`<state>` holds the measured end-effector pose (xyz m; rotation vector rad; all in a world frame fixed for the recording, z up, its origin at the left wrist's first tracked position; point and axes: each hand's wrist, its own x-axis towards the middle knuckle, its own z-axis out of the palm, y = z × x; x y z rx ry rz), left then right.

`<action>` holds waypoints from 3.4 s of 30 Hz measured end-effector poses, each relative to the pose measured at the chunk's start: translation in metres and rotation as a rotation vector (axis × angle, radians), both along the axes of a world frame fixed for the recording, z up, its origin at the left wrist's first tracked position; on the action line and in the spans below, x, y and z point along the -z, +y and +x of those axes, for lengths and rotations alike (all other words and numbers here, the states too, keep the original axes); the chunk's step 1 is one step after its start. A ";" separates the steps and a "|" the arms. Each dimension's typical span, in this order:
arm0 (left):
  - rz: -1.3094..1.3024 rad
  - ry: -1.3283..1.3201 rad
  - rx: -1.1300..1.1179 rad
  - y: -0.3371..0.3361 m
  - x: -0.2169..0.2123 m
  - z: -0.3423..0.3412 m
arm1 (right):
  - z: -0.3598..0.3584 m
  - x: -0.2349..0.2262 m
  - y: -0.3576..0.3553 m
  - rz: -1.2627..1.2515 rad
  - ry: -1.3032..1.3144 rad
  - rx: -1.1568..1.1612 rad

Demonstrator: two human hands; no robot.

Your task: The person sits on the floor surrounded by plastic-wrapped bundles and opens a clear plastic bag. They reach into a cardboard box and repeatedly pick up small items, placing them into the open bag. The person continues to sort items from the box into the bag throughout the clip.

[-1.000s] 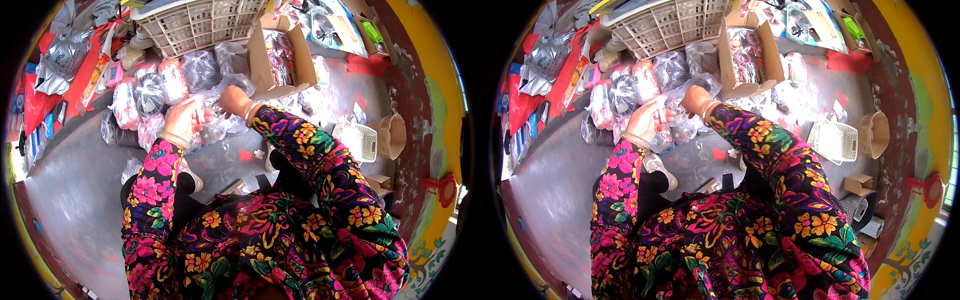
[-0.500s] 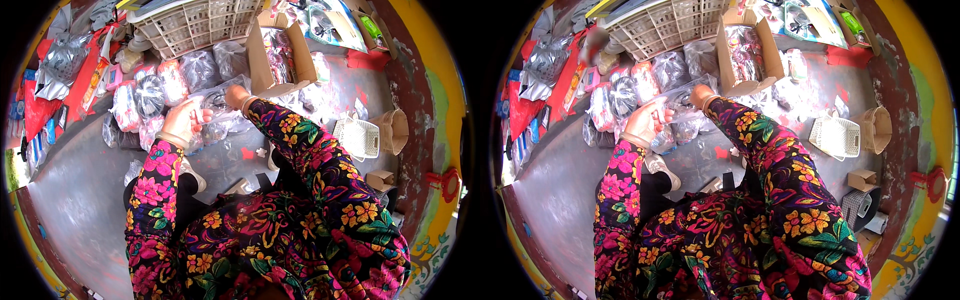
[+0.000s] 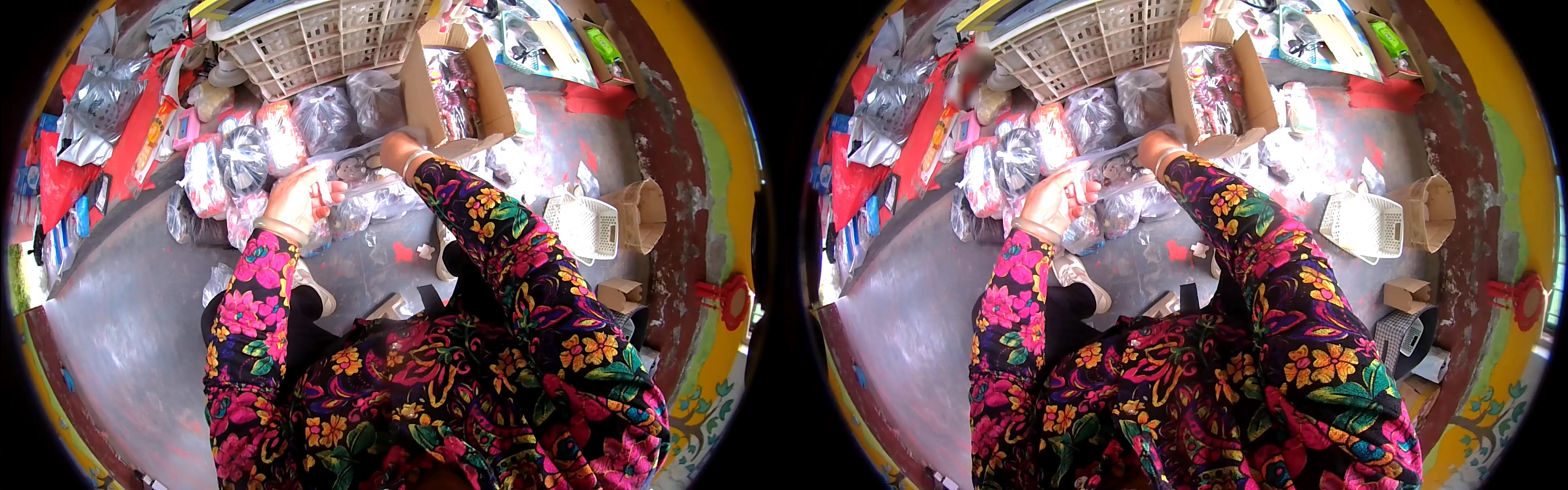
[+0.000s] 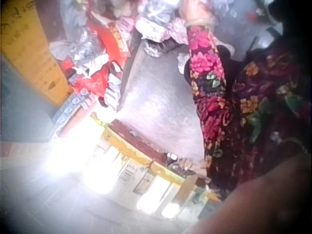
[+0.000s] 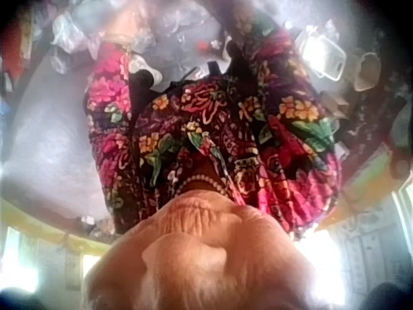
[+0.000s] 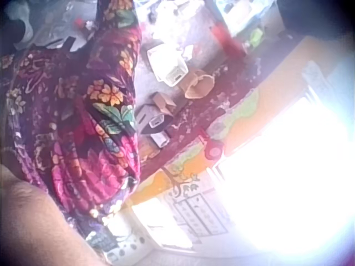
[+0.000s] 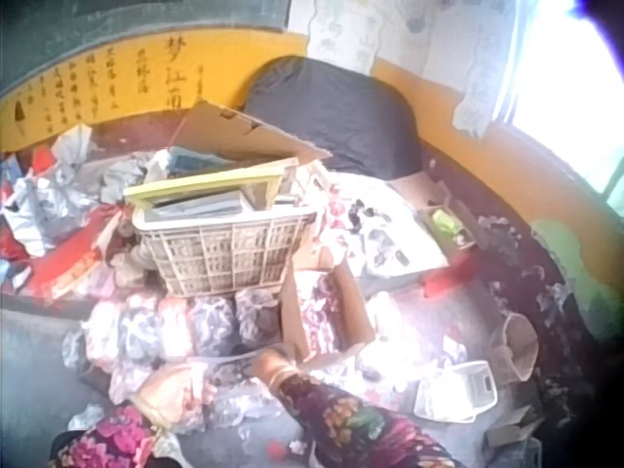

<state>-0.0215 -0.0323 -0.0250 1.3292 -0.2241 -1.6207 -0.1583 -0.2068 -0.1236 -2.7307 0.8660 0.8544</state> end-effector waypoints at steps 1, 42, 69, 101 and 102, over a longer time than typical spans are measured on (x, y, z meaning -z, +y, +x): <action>-0.003 0.005 0.003 0.000 0.000 0.000 | -0.002 -0.008 0.001 0.040 -0.059 0.080; -0.062 0.006 0.030 -0.002 -0.008 -0.007 | -0.074 -0.028 -0.118 -0.205 -0.418 0.700; -0.027 -0.080 -0.069 0.012 -0.007 -0.004 | 0.006 -0.077 0.056 0.158 -0.434 -0.041; -0.005 0.020 -0.019 0.008 -0.012 -0.009 | -0.113 -0.124 -0.088 -0.081 -0.716 0.335; -0.014 0.025 -0.019 0.008 -0.012 -0.009 | -0.114 -0.112 -0.092 -0.081 -0.664 0.305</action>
